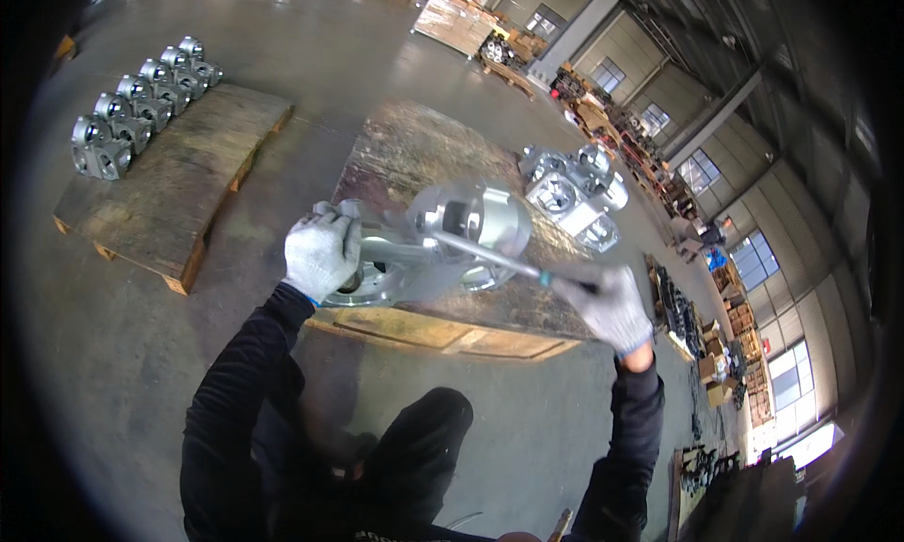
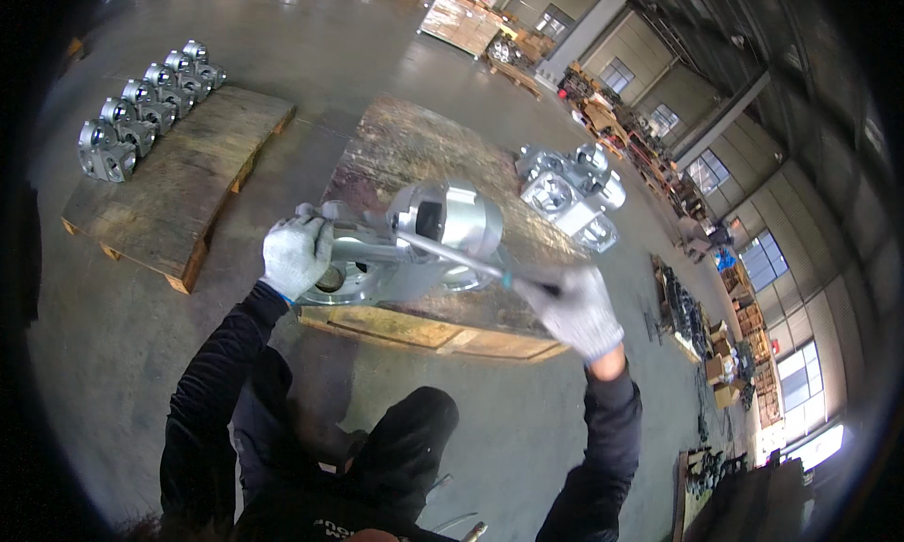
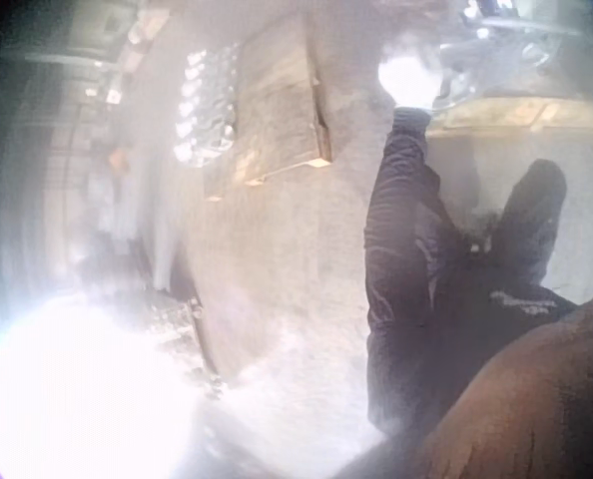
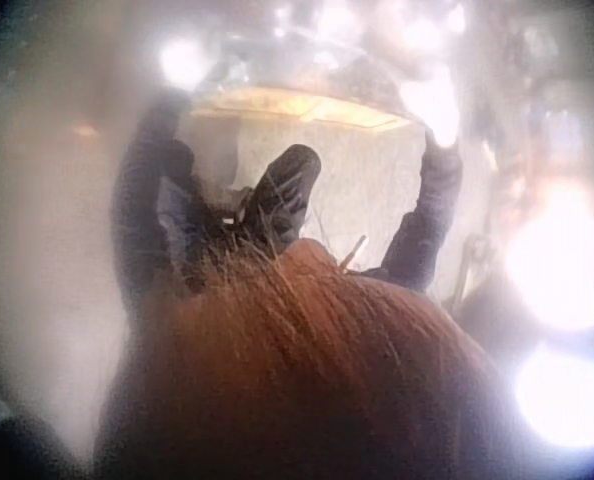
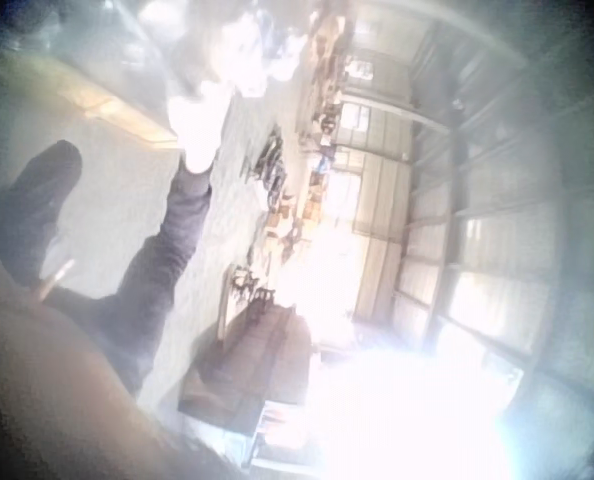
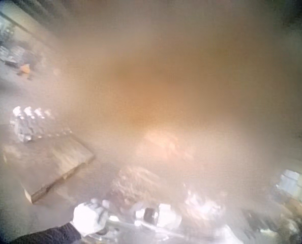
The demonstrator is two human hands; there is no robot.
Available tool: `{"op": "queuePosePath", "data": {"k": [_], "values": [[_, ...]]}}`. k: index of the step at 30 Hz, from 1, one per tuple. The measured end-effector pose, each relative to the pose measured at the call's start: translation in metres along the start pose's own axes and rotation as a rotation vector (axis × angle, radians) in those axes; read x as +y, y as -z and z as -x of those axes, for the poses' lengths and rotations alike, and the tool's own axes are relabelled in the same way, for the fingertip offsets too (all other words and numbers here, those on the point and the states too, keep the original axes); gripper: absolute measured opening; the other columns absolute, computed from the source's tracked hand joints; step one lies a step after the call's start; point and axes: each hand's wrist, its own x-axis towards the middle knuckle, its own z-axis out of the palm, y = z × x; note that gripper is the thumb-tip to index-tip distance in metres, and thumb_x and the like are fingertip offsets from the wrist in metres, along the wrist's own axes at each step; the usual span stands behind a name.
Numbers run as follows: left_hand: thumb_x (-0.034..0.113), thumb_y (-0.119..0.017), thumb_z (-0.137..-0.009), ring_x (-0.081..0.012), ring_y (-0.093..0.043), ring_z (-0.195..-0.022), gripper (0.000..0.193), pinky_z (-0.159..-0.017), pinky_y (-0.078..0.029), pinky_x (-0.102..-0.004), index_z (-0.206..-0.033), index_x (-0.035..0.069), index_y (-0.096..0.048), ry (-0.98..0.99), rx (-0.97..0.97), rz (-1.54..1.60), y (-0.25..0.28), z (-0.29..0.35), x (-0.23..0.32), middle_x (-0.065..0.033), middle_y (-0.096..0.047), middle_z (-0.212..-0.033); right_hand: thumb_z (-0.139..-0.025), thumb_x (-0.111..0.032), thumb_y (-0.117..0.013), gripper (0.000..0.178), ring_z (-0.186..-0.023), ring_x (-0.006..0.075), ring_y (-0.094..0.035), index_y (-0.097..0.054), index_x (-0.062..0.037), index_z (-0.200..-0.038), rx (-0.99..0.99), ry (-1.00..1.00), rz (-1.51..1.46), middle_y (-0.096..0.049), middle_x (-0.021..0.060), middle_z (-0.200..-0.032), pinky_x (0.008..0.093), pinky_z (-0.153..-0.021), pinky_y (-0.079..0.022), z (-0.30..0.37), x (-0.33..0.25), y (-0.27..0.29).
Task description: The person uses a deburring tool to scrape and smooth the edges of a large metal casting on a wooden workbench. The person repeatedly repositions the casting to access different edges and continues scraping along the surfaces.
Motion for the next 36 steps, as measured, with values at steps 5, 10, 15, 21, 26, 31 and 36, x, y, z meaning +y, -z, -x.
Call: {"op": "queuePosePath", "data": {"k": [5,10,15,21,26,31,36], "values": [[0.023,-0.068,-0.093,-0.0332,-0.072,-0.076,0.019,-0.077,-0.057,-0.0455,-0.082,0.008,-0.073,-0.028,0.015,0.004,0.001,-0.001,-0.001,-0.0120,-0.072,-0.079,-0.093,-0.021,-0.078,0.025,-0.068,0.0269,-0.075,-0.083,-0.0111,-0.116,-0.013,0.048,-0.034,-0.078,0.0175,-0.088,0.0353,-0.066,-0.058,-0.009,-0.001,0.007],[0.022,-0.068,-0.093,-0.0324,-0.073,-0.076,0.018,-0.075,-0.057,-0.0455,-0.082,0.009,-0.073,-0.020,0.008,0.008,0.002,-0.002,0.000,-0.0117,-0.072,-0.078,-0.093,-0.020,-0.077,0.024,-0.068,0.0309,-0.075,-0.083,-0.0148,-0.115,0.110,0.200,-0.011,-0.077,0.0159,-0.084,0.0390,-0.062,-0.058,-0.021,-0.031,0.008],[0.022,-0.068,-0.092,-0.0328,-0.073,-0.075,0.017,-0.077,-0.057,-0.0464,-0.082,0.008,-0.072,-0.026,-0.001,0.021,0.003,-0.002,-0.002,-0.0125,-0.072,-0.078,-0.093,-0.028,-0.074,0.026,-0.067,0.0306,-0.074,-0.084,-0.0163,-0.114,-0.057,0.088,0.087,-0.075,0.0164,-0.080,0.0398,-0.063,-0.057,-0.044,-0.042,0.025],[0.022,-0.068,-0.092,-0.0329,-0.073,-0.074,0.017,-0.077,-0.057,-0.0462,-0.082,0.008,-0.073,-0.033,0.013,0.044,0.004,-0.004,-0.003,-0.0134,-0.072,-0.078,-0.096,-0.027,-0.077,0.026,-0.065,0.0182,-0.073,-0.083,-0.0125,-0.117,-0.031,0.106,-0.001,-0.079,0.0132,-0.081,0.0331,-0.065,-0.057,-0.068,-0.027,0.034],[0.022,-0.065,-0.094,-0.0360,-0.072,-0.079,0.019,-0.079,-0.055,-0.0480,-0.086,0.007,-0.074,-0.020,-0.037,0.073,0.006,-0.003,-0.002,-0.0149,-0.074,-0.084,-0.096,-0.027,-0.078,0.029,-0.062,0.0159,-0.069,-0.082,-0.0126,-0.121,-0.085,-0.022,0.066,-0.079,0.0113,-0.080,0.0325,-0.064,-0.056,-0.080,-0.026,0.039],[0.021,-0.065,-0.094,-0.0357,-0.073,-0.081,0.019,-0.081,-0.056,-0.0482,-0.088,0.007,-0.074,-0.001,-0.050,0.054,0.006,-0.003,-0.002,-0.0149,-0.074,-0.086,-0.095,-0.029,-0.077,0.029,-0.076,0.0248,-0.077,-0.083,-0.0113,-0.117,-0.014,0.020,-0.008,-0.080,0.0167,-0.092,0.0365,-0.071,-0.059,-0.079,-0.031,0.030],[0.021,-0.065,-0.093,-0.0351,-0.073,-0.082,0.018,-0.083,-0.056,-0.0475,-0.089,0.007,-0.076,-0.011,-0.043,0.062,0.006,-0.001,-0.002,-0.0144,-0.075,-0.086,-0.095,-0.031,-0.076,0.030,-0.080,0.0297,-0.078,-0.083,-0.0124,-0.118,0.075,0.144,0.123,-0.077,0.0211,-0.093,0.0375,-0.072,-0.059,-0.073,-0.024,0.016]]}}
